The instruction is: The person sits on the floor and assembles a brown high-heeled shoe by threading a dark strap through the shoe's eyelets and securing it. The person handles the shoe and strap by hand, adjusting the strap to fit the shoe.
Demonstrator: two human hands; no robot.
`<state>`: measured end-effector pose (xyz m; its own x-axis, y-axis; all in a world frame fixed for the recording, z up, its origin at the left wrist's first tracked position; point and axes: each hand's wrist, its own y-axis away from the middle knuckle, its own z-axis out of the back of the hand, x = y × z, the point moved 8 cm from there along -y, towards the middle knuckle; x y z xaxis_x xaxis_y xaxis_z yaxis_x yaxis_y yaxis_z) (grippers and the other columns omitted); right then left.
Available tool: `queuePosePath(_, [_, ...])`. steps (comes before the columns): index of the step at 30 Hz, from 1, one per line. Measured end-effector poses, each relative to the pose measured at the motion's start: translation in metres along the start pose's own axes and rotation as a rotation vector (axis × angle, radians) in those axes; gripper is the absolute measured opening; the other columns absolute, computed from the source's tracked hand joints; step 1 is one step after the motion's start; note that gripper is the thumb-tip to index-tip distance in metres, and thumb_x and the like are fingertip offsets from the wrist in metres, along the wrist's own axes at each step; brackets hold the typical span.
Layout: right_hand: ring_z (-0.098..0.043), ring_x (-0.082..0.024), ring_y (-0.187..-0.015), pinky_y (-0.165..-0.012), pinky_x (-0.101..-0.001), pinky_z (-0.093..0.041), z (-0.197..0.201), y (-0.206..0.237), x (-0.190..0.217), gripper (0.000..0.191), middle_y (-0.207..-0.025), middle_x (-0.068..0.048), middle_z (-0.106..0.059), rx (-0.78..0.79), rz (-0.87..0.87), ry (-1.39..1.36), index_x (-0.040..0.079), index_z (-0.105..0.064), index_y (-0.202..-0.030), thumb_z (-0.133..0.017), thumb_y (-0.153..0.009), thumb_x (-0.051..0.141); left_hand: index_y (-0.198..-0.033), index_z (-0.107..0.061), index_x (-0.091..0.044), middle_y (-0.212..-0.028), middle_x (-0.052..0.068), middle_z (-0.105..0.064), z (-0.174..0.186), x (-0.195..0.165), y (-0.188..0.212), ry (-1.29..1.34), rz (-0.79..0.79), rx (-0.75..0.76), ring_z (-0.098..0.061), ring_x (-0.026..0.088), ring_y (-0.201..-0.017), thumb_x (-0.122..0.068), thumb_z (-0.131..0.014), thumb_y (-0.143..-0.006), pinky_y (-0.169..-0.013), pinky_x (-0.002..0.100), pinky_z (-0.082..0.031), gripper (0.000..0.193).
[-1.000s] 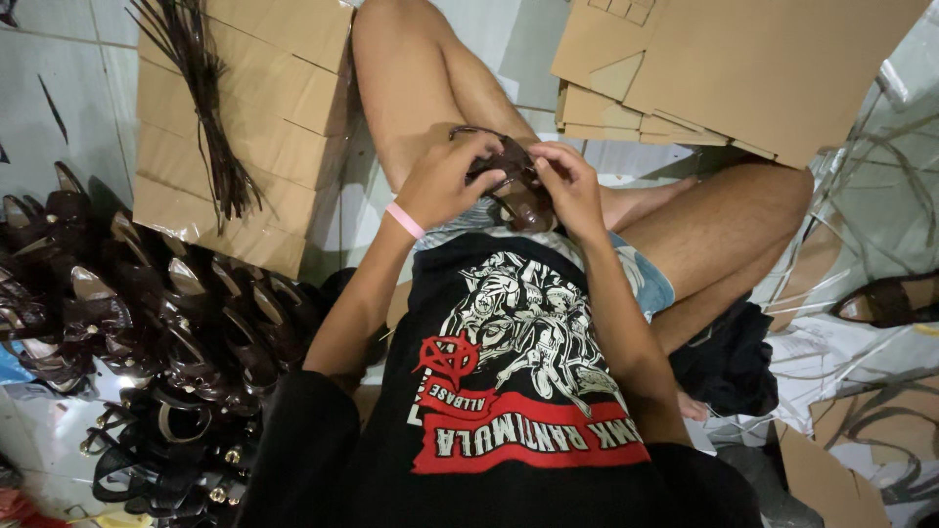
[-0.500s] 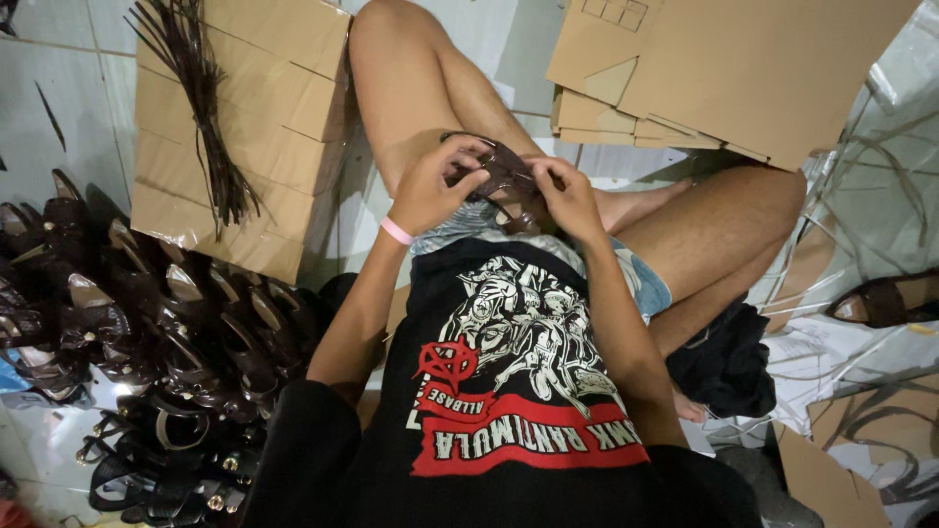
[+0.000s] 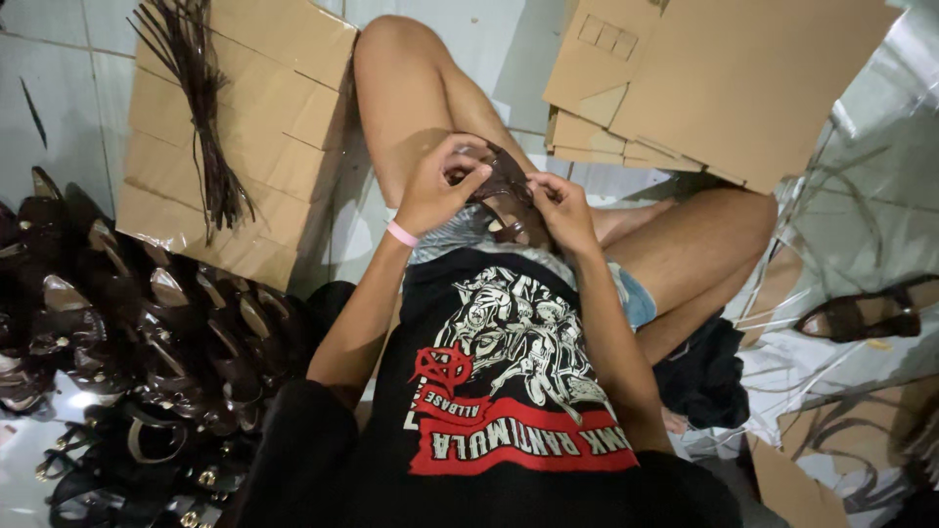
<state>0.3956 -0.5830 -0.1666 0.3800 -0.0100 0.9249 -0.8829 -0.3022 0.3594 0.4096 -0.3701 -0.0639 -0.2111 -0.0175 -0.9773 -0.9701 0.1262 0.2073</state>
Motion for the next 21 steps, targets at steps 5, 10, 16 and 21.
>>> queuePosePath(5, [-0.066, -0.006, -0.090, -0.078, -0.0212, -0.053, -0.004, 0.002, 0.045, 0.020, -0.100, -0.003, -0.074, -0.101, 0.073, 0.173, -0.004, -0.071, -0.118, -0.064, -0.102, 0.006, -0.133, -0.055, 0.001, -0.122, 0.010, -0.066, -0.014, -0.024, -0.009, -0.067, -0.102, -0.069, -0.067, 0.016, -0.112, -0.009, -0.083, -0.090, -0.097, 0.029, -0.055, 0.052])
queuePosePath(10, [-0.066, -0.006, -0.093, -0.082, -0.0214, -0.054, -0.007, 0.006, 0.089, 0.019, -0.101, -0.003, -0.074, -0.124, 0.120, 0.189, -0.004, -0.071, -0.116, -0.064, -0.104, 0.008, -0.131, -0.055, -0.001, -0.115, 0.009, -0.065, -0.014, -0.021, -0.024, 0.118, -0.026, -0.143, -0.067, 0.017, -0.102, -0.010, -0.083, -0.087, -0.087, 0.030, -0.057, 0.053])
queuePosePath(16, [-0.068, -0.009, -0.095, -0.085, -0.0242, -0.056, -0.009, 0.003, 0.086, 0.026, -0.107, -0.005, -0.075, -0.092, 0.073, 0.146, -0.003, -0.070, -0.121, -0.065, -0.103, 0.014, -0.128, -0.061, -0.002, -0.115, 0.009, -0.070, 0.014, -0.041, -0.020, -0.033, -0.068, -0.129, -0.069, 0.017, -0.110, -0.013, -0.084, -0.090, -0.093, 0.030, -0.056, 0.046])
queuePosePath(21, [-0.070, -0.014, -0.093, -0.086, -0.0274, -0.059, 0.062, 0.017, 0.065, 0.027, -0.107, -0.007, -0.073, -0.206, 0.079, 0.171, -0.002, -0.070, -0.124, -0.065, -0.106, 0.017, -0.138, -0.058, 0.000, -0.113, 0.010, -0.073, 0.153, -0.053, 0.022, -0.147, 0.116, -0.231, -0.071, 0.016, -0.102, -0.011, -0.075, -0.094, -0.091, 0.030, -0.058, 0.048])
